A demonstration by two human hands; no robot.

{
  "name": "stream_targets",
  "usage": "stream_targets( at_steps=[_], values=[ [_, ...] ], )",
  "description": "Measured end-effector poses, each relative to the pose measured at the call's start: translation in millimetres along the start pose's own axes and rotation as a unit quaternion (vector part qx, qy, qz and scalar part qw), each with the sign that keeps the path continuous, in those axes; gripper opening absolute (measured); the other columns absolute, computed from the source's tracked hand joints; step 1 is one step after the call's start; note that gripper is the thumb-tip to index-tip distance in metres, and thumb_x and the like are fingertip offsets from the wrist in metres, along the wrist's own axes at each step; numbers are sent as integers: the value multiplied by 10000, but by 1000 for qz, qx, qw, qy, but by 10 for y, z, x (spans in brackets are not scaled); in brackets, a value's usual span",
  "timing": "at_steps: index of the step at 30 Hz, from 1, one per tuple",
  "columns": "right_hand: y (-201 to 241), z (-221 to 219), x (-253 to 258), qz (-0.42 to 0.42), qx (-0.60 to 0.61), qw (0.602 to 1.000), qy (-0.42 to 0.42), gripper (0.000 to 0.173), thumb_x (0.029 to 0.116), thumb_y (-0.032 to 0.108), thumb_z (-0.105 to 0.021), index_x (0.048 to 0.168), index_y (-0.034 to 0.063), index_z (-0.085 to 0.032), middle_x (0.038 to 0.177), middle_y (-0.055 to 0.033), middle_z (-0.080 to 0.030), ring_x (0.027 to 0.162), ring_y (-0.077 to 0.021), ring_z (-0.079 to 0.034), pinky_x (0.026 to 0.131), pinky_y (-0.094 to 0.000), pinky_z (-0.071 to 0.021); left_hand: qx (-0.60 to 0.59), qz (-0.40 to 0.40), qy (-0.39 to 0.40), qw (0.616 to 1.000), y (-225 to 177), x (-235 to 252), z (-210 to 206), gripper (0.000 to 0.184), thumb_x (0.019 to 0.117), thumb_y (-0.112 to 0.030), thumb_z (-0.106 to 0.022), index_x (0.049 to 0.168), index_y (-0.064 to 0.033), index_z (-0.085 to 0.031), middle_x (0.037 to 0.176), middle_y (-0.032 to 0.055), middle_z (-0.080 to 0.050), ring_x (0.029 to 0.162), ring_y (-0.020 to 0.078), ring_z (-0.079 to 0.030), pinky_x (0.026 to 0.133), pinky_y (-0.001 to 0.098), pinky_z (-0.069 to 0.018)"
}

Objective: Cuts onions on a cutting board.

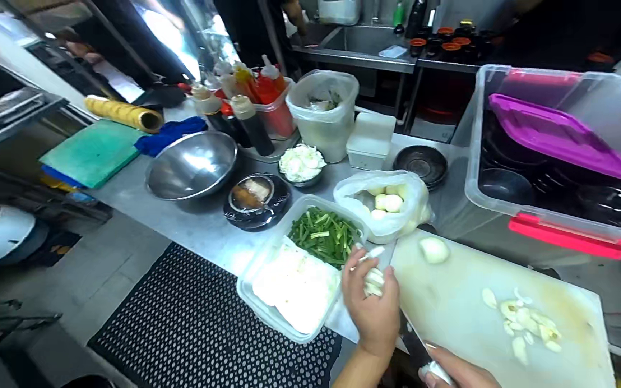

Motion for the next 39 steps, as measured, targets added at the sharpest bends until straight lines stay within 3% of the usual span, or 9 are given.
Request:
stream_targets(
  at_steps=[6,10,12,14,19,24,34,37,39],
  values=[
    [431,-561,632,6,-169,979,117,367,1010,213,-535,1316,48,-651,982,-159,-730,881,-289,-720,805,-495,-586,71,120,-132,981,515,478,1142,250,918,-249,-732,1046,-34,-745,1202,129,-687,1146,232,-645,929,410,-562],
    [363,-670,727,-26,-182,971,156,378,1016,236,-525,1322,48,-644,941,-168,-725,840,-307,-718,772,-515,-578,106,245,-114,957,911,668,1589,319,1010,-289,-629,1111,-7,-740,1288,170,-673,1249,270,-616,1047,506,-495],
    [319,-687,715,-48,-165,970,174,378,1023,256,-515,1334,75,-630,885,-134,-717,745,-270,-711,709,-485,-590,88,246,-125,957,831,715,1678,290,1044,-253,-584,1122,-17,-733,1189,131,-711,1117,211,-673,948,442,-551],
    [315,-703,725,-69,-138,971,182,378,1027,258,-508,1350,93,-612,822,-112,-701,662,-243,-695,649,-460,-594,63,224,-114,966,724,730,1627,274,1067,-216,-536,1190,-32,-696,1155,92,-710,1052,162,-681,896,386,-571],
    [356,-814,701,-93,-62,969,222,384,1051,278,-506,1390,117,-580,840,-83,-710,601,-194,-672,587,-406,-591,168,74,-3,983,515,665,1172,505,1027,-386,-484,1391,-56,-602,1586,182,-420,1509,330,-337,1216,548,-304],
    [221,-536,495,-81,-18,963,256,342,1056,245,-540,1374,138,-611,962,-64,-743,606,-168,-680,569,-379,-605,277,41,17,960,753,919,1203,583,1085,-423,-277,1436,-62,-572,1574,212,-432,1519,396,-305,1259,575,-190],
    [-272,595,-254,-24,86,993,72,287,1035,108,-562,1310,86,-642,1065,-63,-756,678,-127,-694,598,-318,-609,287,-3,86,954,484,804,1056,403,1042,-250,-497,1315,18,-623,1339,224,-614,1266,348,-581,1055,543,-476],
    [-789,878,-551,-108,48,992,-44,319,987,46,-533,1290,57,-632,1074,-66,-755,714,-143,-696,641,-337,-602,243,-61,225,941,323,242,416,306,998,-200,-566,1180,5,-702,1164,173,-694,1102,284,-674,970,466,-564],
    [-1073,966,-768,-170,29,980,-97,329,972,46,-535,1282,49,-644,1039,-75,-758,704,-156,-697,641,-356,-603,249,-64,400,879,481,-336,-146,302,1003,-224,-593,1249,-95,-712,1233,112,-696,1178,253,-656,1022,447,-546]
  ],
)
Point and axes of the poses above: each hand's wrist, its own x-axis towards the middle knuckle, its own z-axis out of the back of the hand, y = z × x, the point moved 10 cm from there along x, towards the middle knuckle
